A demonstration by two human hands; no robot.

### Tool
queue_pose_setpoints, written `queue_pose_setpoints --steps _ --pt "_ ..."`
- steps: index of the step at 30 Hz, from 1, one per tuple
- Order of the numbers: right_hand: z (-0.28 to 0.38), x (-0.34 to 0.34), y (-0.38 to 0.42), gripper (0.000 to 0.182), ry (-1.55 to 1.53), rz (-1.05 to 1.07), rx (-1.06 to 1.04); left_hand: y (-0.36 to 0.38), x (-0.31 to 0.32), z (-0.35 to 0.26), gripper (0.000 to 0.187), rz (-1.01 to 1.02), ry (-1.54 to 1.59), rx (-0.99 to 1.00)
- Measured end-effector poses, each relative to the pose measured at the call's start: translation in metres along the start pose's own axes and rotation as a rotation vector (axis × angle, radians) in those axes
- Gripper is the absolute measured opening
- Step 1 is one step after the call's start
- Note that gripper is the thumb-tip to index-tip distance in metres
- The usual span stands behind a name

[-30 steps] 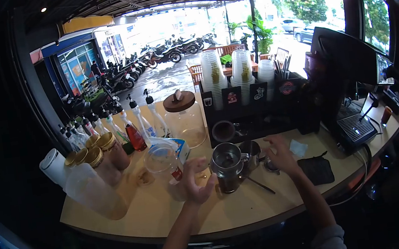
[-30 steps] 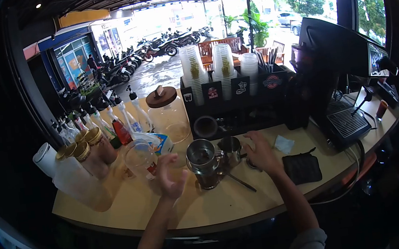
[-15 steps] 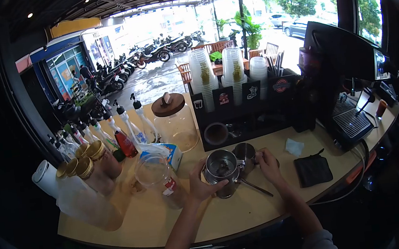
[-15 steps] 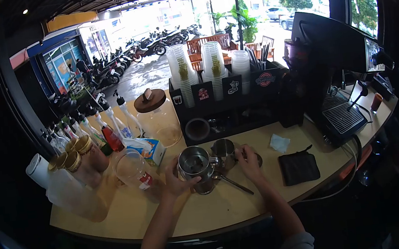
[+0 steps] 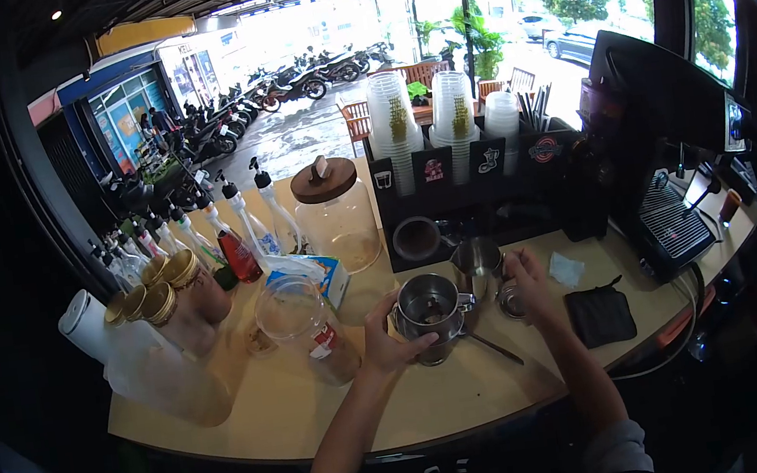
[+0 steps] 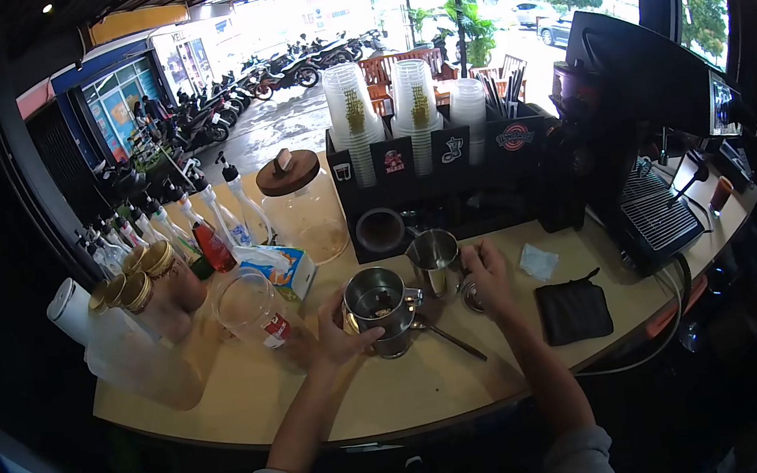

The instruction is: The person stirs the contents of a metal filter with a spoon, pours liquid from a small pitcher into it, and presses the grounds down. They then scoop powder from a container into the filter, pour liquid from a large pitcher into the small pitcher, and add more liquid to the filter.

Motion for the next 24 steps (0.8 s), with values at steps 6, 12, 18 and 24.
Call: queue_pose_setpoints --steps 6,12,18,24 --pt "0.091 0.015 -0.025 0.017 0.048 0.099 -0.149 0.001 0.001 0.003 0.078 0.017 0.011 -0.041" --pt "0.142 0.045 -0.033 0.02 0.083 0.299 -0.15 0.001 0.0 0.003 0.078 0.021 -0.018 -0.057" --pt "0.164 0.068 -0.036 0.021 0.178 0.41 -0.105 0.001 0.0 0.003 0.078 0.018 -0.022 -0.053" --pt "0.169 0.081 -0.043 0.023 0.374 0.482 -0.177 0.002 0.0 0.007 0.079 0.019 -0.043 -0.048"
Point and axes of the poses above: each hand's wrist, its own y-axis away from the middle knuckle, its own x-axis out of the palm, z = x × y, the point moved 6 cm from there along -y, towards the middle knuckle, and after that the axes turned 8 degrees about z, right-handed, at the moved point
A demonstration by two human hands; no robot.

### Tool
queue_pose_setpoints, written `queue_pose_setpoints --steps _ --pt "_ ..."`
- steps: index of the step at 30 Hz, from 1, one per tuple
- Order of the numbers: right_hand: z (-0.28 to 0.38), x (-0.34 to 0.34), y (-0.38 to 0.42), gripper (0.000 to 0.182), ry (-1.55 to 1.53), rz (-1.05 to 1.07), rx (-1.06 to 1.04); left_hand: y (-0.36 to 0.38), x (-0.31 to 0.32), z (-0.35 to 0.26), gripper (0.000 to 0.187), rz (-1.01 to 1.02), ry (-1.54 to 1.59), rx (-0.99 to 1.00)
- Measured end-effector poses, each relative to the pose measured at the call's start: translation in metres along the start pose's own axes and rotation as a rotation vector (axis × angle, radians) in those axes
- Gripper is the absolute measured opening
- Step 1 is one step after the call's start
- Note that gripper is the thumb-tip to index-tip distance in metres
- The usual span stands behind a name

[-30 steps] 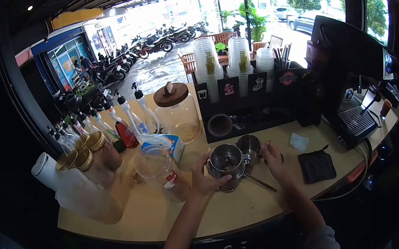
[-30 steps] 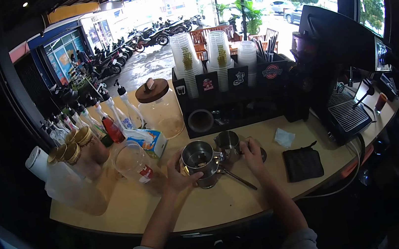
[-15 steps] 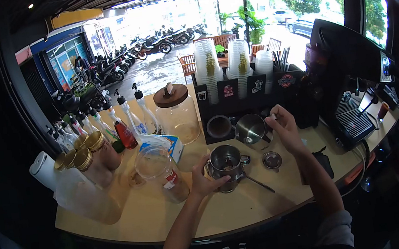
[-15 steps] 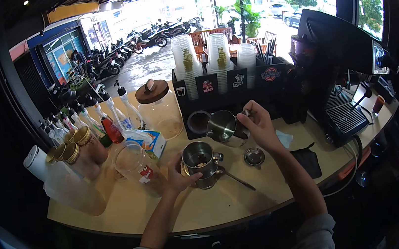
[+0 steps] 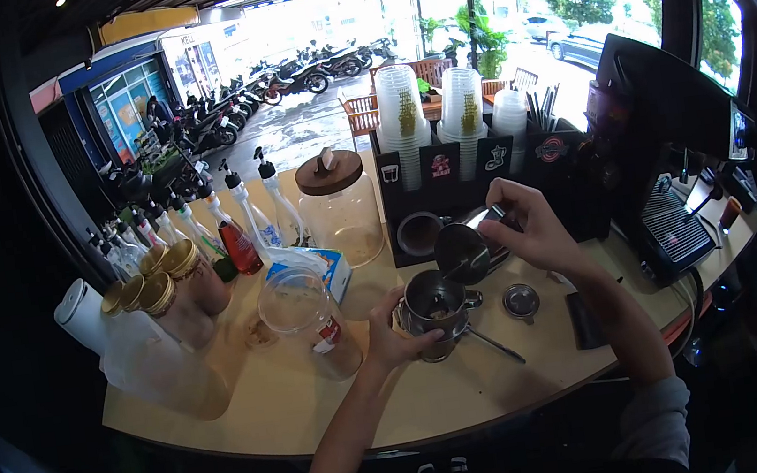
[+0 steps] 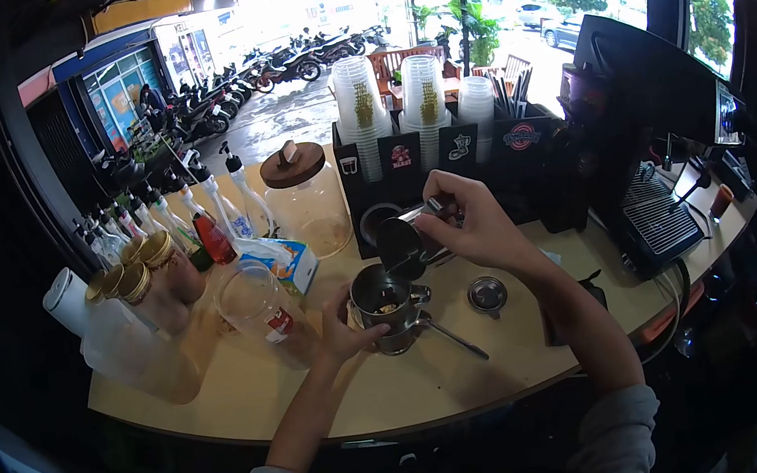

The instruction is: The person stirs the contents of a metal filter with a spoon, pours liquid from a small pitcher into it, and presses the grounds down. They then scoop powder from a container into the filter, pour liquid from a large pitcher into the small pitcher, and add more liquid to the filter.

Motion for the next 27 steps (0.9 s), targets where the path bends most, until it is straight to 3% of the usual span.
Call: queue_pose_setpoints --steps 9,22,27 --pt "0.025 0.012 -0.012 0.02 0.24 0.08 -0.047 -0.002 0.002 -0.008 0.078 0.01 0.086 -0.003" --pt "0.03 0.021 -0.018 0.02 0.174 0.119 -0.03 -0.002 0.001 -0.009 0.078 0.016 0.066 0.02" --pt "0.033 0.022 -0.02 0.02 0.329 0.15 -0.079 -0.002 0.002 -0.009 0.079 0.022 0.098 0.009"
Point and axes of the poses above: each hand's wrist, its own y-axis away from the middle knuckle, its own x-axis out of the palm, z = x × y, the point moved 6 cm from there along -y, towards the middle knuckle, and after that the axes turned 8 degrees about z, right-handed, at the moved point
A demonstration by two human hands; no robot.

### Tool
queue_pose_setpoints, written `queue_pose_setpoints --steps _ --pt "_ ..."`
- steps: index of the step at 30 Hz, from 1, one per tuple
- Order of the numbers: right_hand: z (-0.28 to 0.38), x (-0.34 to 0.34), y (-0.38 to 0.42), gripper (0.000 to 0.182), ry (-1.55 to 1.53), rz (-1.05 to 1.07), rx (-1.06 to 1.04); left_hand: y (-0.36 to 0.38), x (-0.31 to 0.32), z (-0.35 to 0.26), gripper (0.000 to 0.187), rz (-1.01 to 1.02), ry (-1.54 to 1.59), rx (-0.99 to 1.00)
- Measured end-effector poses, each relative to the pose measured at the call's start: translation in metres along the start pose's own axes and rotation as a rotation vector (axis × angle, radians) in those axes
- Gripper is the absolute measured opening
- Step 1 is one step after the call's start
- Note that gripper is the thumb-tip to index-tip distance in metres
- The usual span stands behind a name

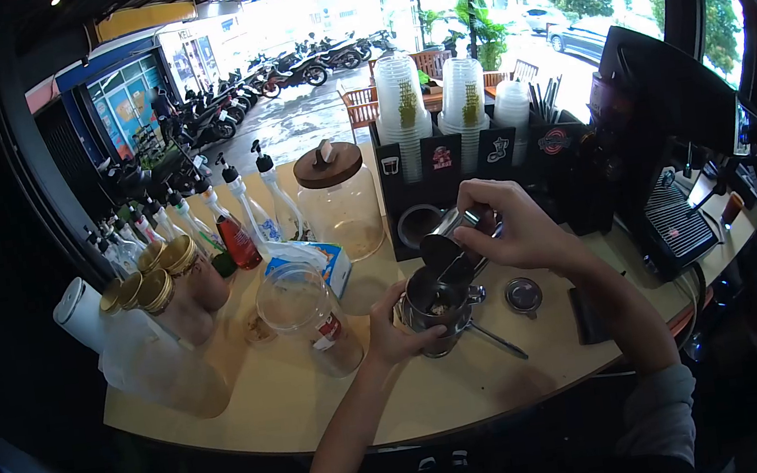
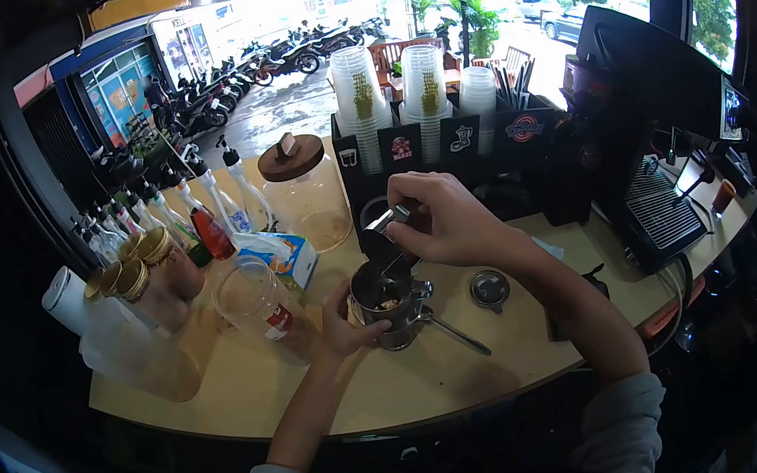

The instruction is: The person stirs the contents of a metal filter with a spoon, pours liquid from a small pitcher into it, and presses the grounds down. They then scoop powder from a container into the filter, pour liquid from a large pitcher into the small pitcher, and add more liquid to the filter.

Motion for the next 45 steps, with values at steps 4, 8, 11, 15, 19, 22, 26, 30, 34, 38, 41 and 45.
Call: queue_pose_setpoints --steps 4,8,11,15,19,22,26,30,34,38,41,45 --pt "-0.002 0.002 -0.001 0.019 0.005 0.002 -0.018 -0.001 0.001 0.0 0.078 0.0 -0.002 -0.003" --pt "0.0 0.003 -0.002 0.023 -0.002 -0.008 -0.072 -0.001 -0.001 0.0 0.078 -0.006 -0.059 0.018" --pt "0.002 0.003 -0.002 0.022 -0.004 -0.012 -0.072 -0.001 0.0 -0.001 0.078 -0.007 -0.041 0.018" --pt "0.002 0.003 -0.001 0.022 0.022 -0.015 -0.071 0.0 -0.001 0.001 0.078 -0.019 -0.058 0.027" --pt "0.004 0.001 -0.001 0.022 0.073 -0.009 -0.091 -0.002 0.0 -0.003 0.078 -0.003 -0.029 0.022" --pt "0.005 -0.001 0.0 0.022 0.093 -0.022 -0.111 -0.001 0.0 -0.002 0.078 0.003 -0.029 0.016" --pt "0.006 -0.003 0.0 0.021 0.058 0.025 0.003 -0.001 0.0 -0.002 0.079 0.003 -0.039 0.018" --pt "0.005 -0.007 0.002 0.02 0.057 0.009 0.002 -0.001 0.0 0.0 0.079 -0.004 -0.019 0.0" --pt "0.003 -0.009 0.004 0.02 0.06 0.003 0.001 -0.002 0.001 -0.004 0.076 -0.015 -0.019 0.012" --pt "0.006 -0.013 0.003 0.022 0.064 -0.051 -0.071 -0.002 0.001 -0.005 0.074 -0.022 -0.04 0.023" --pt "0.003 -0.015 0.003 0.02 0.079 -0.035 -0.038 -0.003 0.0 -0.005 0.075 -0.017 -0.067 0.06" --pt "0.0 -0.015 0.0 0.019 0.093 -0.016 -0.009 -0.002 0.0 -0.005 0.075 -0.022 -0.034 0.045"
Point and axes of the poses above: each hand's wrist, its own y-axis away from the middle knuckle, its own x-axis out of the palm, z = x × y, the point moved 6 cm from there along -y, towards the middle knuckle, and after that the axes turned 8 degrees about z, right-handed, at the moved point
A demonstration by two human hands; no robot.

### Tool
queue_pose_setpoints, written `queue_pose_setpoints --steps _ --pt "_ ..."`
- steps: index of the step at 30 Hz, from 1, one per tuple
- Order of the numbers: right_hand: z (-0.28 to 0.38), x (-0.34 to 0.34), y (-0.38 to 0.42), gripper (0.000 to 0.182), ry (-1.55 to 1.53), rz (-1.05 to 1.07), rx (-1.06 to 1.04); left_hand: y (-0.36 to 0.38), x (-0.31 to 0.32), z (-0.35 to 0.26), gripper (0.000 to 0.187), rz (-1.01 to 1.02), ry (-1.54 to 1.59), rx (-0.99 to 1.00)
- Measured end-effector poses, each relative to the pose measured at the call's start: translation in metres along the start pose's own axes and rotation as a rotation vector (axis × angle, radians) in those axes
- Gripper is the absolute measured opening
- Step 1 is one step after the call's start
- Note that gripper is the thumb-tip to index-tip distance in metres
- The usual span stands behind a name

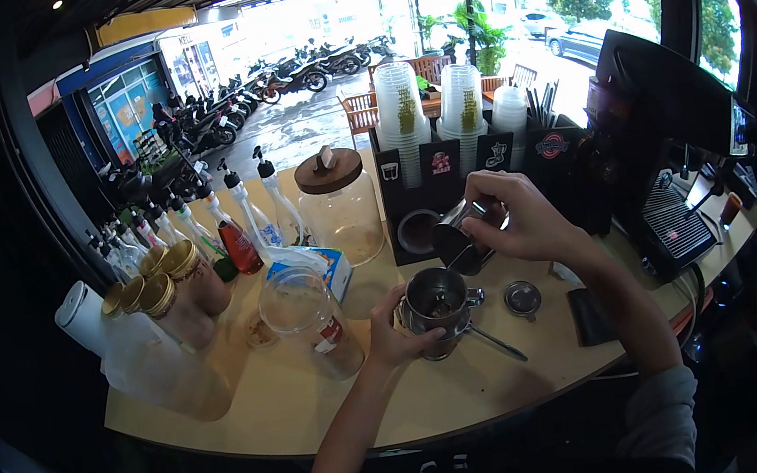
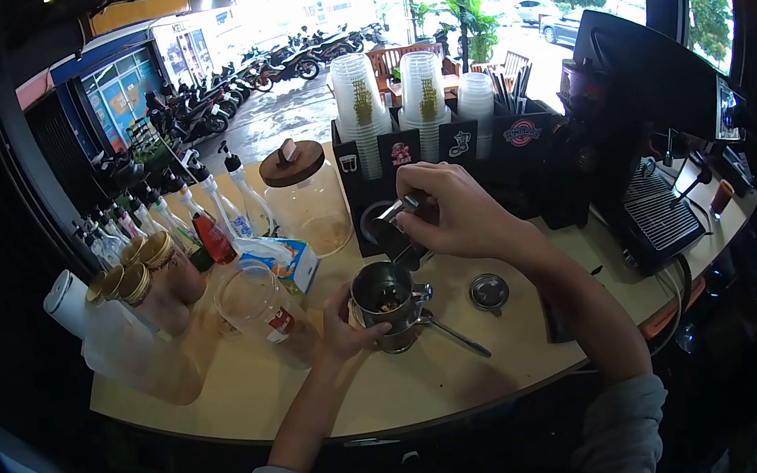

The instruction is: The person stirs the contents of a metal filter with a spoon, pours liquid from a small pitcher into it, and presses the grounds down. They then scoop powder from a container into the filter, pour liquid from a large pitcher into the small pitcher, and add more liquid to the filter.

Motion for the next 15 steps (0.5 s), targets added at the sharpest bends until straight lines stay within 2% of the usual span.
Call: queue_pose_setpoints --steps 15 --pt "0.005 0.004 -0.009 0.021 -0.07 -0.018 -0.037 -0.001 0.0 -0.008 0.074 0.018 -0.047 -0.01"
Point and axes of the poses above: each hand's wrist, its own y-axis away from the middle knuckle, its own x-axis out of the palm, z = x × y, the point moved 6 cm from there along -y, towards the middle knuckle, and after that the axes turned 8 degrees about z, right-handed, at the moved point
